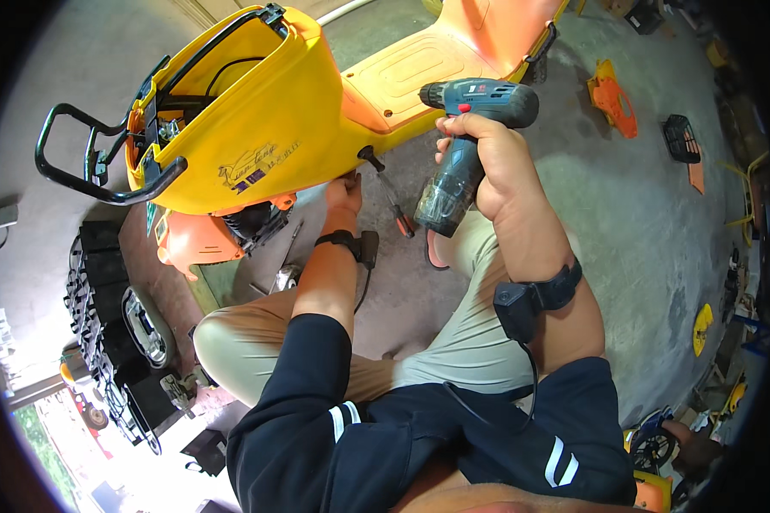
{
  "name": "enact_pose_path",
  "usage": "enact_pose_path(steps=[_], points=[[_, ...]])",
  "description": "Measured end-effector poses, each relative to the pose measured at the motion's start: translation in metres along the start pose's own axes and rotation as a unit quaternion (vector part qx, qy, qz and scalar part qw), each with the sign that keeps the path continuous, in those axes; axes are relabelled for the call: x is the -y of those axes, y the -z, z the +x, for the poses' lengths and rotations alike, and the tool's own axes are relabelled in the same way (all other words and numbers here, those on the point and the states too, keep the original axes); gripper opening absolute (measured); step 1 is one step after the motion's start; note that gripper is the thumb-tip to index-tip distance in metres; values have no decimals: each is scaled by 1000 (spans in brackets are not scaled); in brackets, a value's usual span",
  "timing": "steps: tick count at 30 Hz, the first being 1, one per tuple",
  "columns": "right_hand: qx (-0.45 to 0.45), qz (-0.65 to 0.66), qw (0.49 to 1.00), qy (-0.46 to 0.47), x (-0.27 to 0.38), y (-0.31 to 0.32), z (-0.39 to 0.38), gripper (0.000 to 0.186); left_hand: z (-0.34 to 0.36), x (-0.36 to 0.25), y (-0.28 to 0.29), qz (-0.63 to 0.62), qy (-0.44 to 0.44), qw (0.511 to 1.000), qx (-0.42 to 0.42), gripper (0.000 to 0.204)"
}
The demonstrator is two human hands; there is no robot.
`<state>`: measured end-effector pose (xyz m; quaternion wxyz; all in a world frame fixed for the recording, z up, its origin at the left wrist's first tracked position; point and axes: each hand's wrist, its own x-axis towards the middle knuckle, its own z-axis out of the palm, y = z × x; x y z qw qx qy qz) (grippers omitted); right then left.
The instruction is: The recorder uses a screwdriver and power drill to remove and install panels on a yellow motorcycle.
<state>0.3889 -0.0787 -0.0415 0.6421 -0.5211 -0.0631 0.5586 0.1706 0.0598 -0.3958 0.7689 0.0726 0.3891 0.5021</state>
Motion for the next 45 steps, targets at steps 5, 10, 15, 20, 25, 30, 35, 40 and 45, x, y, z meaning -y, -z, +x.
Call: enact_pose_path(steps=[5, 10, 15, 20, 25, 30, 35, 40, 45], points=[[26, -3, 999, -22, 1, -20, -2, 24, -1, 10, 8, -90, -14, 996, -24, 56], [14, 0, 999, -38, 2, -19, 1, 23, 24, 18, 11, -90, 5, 995, 43, 43], [2, 39, 998, -40, -15, -30, -2, 21, 47, 32, 20, -180, 76, 963, 186, 32], [28, 67, 994, -84, -33, -43, -1, 20, 62, 0, 80, -218, 16, 967, 130, 48], [-12, -1, 1000, 4, -26, -19, 4, 15, 44, 39, 31, -58, -46, 997, 11, 60], [-5, -1, 1000, 0, -24, -26, 2, 14, 46, 47, 24, -205, -11, 978, 38, 49], [-6, -7, 1000, -22, -38, -32, 10, 15, 56, 40, 46, -122, -37, 988, 83, 52], [-16, 1, 1000, -27, -36, -34, 10, 16, 23, 35, 14, -60, 19, 997, 55, 56], [-34, 33, 999, -26, -21, -38, 5, 18, -33, -32, 81, 170, -16, 982, 76, 46]])
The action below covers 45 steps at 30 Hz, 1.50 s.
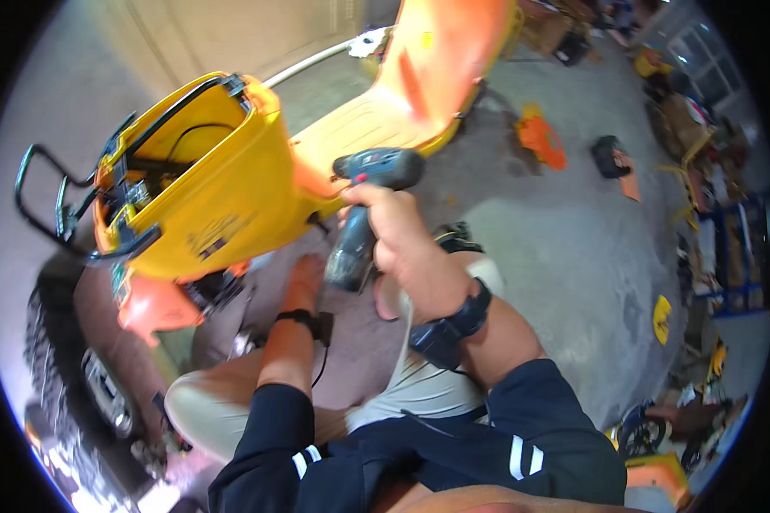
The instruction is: The recorder uses a screwdriver and power drill to remove and install panels on a yellow motorcycle.
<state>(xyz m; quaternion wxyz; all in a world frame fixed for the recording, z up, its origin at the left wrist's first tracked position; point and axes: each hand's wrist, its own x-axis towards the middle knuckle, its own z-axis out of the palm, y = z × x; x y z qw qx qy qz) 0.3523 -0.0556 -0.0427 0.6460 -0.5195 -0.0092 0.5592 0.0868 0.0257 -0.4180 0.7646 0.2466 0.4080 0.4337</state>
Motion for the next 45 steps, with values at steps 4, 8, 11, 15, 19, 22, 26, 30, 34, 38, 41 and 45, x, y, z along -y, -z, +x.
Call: enact_pose_path(steps=[4, 8, 11, 15, 19, 22, 26, 30, 34, 38, 41, 45], points=[[26, 21, 999, 24, -9, -28, -12, 18, 20, -35, -137, 258, -1, 963, 80, 27], [42, 56, 996, 62, -9, -42, -25, 20, -29, -86, -139, 479, 58, 857, 181, 15], [15, 50, 994, 91, -2, -34, -29, 21, -110, -174, -207, 467, -14, 874, 137, 14], [5, 45, 993, 111, -11, -34, -34, 26, -177, -250, -225, 314, -226, 911, 141, 21], [-1, 25, 990, 139, -19, -33, -35, 26, -211, -309, -208, 249, -272, 919, 142, 18], [28, 24, 993, 114, -29, -29, -38, 22, -215, -310, -188, 171, -392, 904, 2, 19], [60, -22, 995, 83, -34, -19, -33, 16, -196, -301, -163, 195, -421, 883, -70, 23], [105, -38, 989, 95, -27, -26, -66, 22, -195, -295, -171, 216, -466, 858, -12, 18], [145, -66, 980, 120, -14, -49, -79, 27, -201, -299, -160, 194, -390, 899, -31, 20], [165, -81, 978, 102, -7, -68, -68, 26, -198, -302, -144, 192, -329, 916, -123, 26], [128, -59, 984, 105, -12, -50, -20, 32, -202, -307, -141, 187, -281, 935, -113, 30], [30, -45, 998, 45, -13, -37, 14, 33, -206, -315, -129, 213, -232, 944, -96, 31]])
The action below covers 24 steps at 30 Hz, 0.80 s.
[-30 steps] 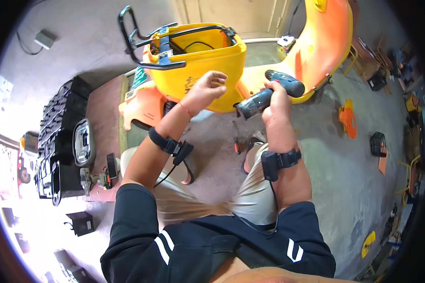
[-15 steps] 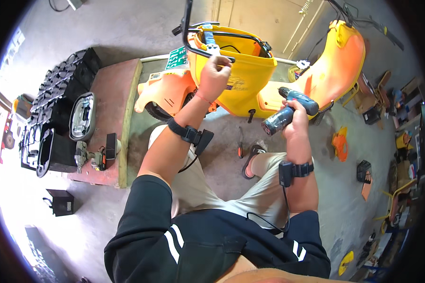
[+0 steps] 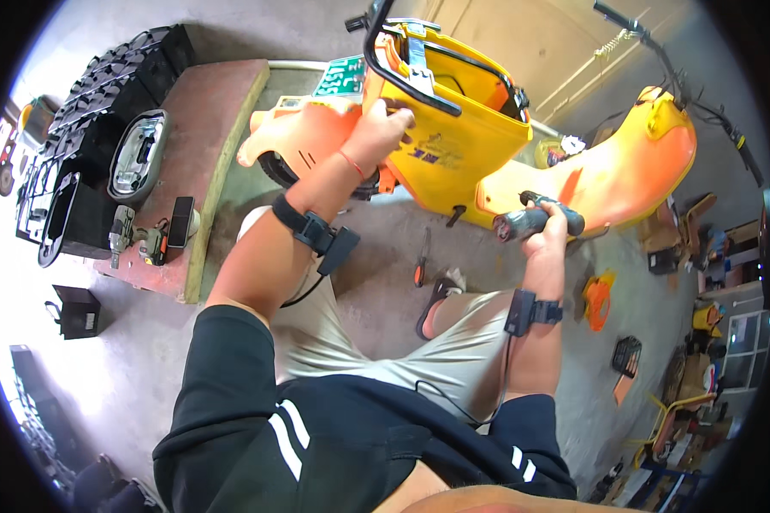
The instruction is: The recorder uses a screwdriver and power drill to remove and install panels on a yellow motorcycle.
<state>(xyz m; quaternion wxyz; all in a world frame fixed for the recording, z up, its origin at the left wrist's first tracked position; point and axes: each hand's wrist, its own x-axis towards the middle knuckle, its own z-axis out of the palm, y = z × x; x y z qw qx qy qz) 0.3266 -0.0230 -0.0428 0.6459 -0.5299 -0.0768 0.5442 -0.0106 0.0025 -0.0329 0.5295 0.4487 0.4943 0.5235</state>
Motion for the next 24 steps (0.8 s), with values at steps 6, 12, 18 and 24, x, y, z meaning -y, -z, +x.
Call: enact_pose_path(steps=[6, 12, 18, 24], points=[[-44, 53, 993, -97, 5, 41, 40, 42, 13, -3, 7, -163, 73, 983, 41, 24], [113, -46, 983, -136, 4, 47, 18, 49, 6, -11, 2, -212, 70, 972, 67, 24], [208, -119, 952, -190, 3, 69, 24, 51, 19, -10, -18, -226, 81, 969, 60, 21], [281, 81, 944, -155, 126, 47, -76, 69, 47, 6, 11, -251, 46, 960, 116, 22]])
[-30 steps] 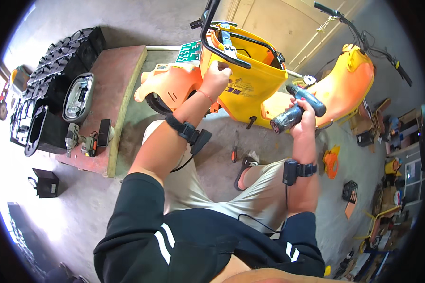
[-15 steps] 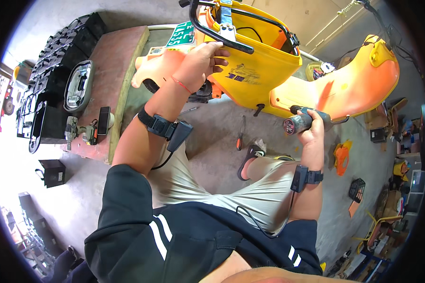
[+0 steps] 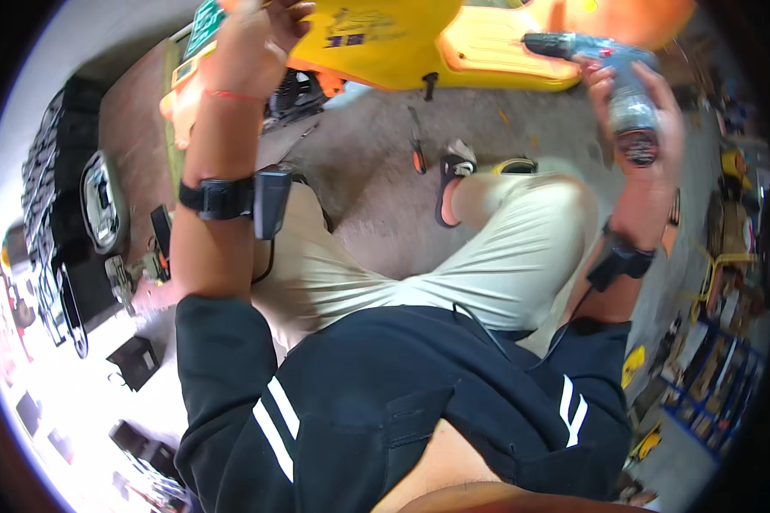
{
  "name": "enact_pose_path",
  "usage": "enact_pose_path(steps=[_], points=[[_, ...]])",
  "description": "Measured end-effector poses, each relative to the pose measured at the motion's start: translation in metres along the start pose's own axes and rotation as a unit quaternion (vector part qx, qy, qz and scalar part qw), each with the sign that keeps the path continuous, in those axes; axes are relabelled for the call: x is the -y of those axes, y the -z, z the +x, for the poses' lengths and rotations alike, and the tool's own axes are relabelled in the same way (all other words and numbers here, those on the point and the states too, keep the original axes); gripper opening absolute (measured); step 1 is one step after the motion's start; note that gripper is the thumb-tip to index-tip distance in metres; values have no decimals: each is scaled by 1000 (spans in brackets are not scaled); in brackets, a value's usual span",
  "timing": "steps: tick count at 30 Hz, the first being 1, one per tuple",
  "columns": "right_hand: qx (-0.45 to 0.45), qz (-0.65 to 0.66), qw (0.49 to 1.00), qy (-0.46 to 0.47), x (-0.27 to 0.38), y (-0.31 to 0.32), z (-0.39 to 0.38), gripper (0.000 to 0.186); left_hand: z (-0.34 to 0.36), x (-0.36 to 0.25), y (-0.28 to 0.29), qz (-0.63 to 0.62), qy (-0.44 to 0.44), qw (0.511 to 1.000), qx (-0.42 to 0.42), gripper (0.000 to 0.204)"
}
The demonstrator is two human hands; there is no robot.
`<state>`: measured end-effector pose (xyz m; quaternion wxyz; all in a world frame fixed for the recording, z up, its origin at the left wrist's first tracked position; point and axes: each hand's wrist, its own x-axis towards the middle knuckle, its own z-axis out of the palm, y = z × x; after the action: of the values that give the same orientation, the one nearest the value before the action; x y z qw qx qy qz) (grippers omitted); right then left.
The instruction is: The recorder uses a screwdriver and power drill to remove and install panels on a yellow motorcycle.
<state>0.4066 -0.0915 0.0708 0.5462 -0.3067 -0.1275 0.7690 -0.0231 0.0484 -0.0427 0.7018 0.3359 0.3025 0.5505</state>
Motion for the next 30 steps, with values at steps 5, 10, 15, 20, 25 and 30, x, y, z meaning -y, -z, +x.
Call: enact_pose_path(steps=[5, 10, 15, 20, 25, 30], points=[[-10, -213, 967, 143, 56, -8, -122, 68, -14, 7, -26, 71, -56, 996, 5, 35], [-340, -539, 767, 70, 40, 84, -182, 55, -2, -7, 38, 58, -23, 987, 148, 38], [-414, -682, 558, -229, -40, 279, -194, 43, -2, 14, 9, 125, -11, 992, -20, 38], [-419, -690, 497, -319, -164, 450, -221, 58, -7, 3, 19, 155, 19, 987, -46, 39], [-501, -636, 529, -253, -245, 477, -239, 56, -26, 6, 10, 219, -11, 971, -91, 37], [-593, -608, 500, -169, -304, 495, -218, 52, -20, -12, 38, 73, 14, 995, 63, 29]])
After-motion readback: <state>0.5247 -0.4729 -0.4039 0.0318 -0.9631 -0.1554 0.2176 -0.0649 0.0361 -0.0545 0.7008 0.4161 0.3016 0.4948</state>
